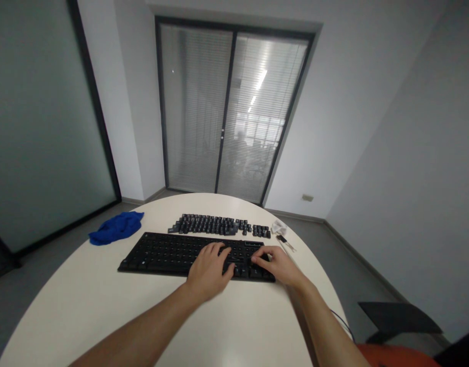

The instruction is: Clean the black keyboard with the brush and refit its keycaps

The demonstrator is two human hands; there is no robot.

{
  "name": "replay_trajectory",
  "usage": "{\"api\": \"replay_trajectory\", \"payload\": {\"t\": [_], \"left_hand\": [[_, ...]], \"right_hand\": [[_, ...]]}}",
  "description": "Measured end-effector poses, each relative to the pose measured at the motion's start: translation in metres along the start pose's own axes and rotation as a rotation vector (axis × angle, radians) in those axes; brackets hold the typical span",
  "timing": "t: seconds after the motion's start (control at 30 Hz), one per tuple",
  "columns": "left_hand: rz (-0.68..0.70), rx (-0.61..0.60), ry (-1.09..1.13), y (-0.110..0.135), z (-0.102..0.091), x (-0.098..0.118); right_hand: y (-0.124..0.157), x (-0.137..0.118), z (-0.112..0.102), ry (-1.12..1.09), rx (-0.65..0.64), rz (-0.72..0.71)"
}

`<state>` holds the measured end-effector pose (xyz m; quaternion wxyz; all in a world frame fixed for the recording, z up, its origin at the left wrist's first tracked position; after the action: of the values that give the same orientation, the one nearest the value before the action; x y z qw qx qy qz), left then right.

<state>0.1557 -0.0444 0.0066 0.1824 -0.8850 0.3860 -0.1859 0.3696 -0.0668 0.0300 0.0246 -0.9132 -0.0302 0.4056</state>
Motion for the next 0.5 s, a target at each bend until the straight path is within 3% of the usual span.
{"api": "replay_trajectory", "payload": {"t": [0.5], "left_hand": [[0.007,-0.001,0.008,0.0003,-0.0004,0.0001]], "right_hand": [[0.0004,0.0006,0.0000,-0.013,-0.020,0.003]]}}
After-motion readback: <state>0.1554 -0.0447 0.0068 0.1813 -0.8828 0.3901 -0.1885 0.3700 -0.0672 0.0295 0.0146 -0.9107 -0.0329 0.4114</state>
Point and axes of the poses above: each hand's wrist, its own y-axis away from the middle knuckle, its own z-axis out of the palm, x = y × z, the point moved 4 cm from there along -y, towards the middle knuckle, and after that the axes turned 8 degrees about z, right-handed, at the moved point
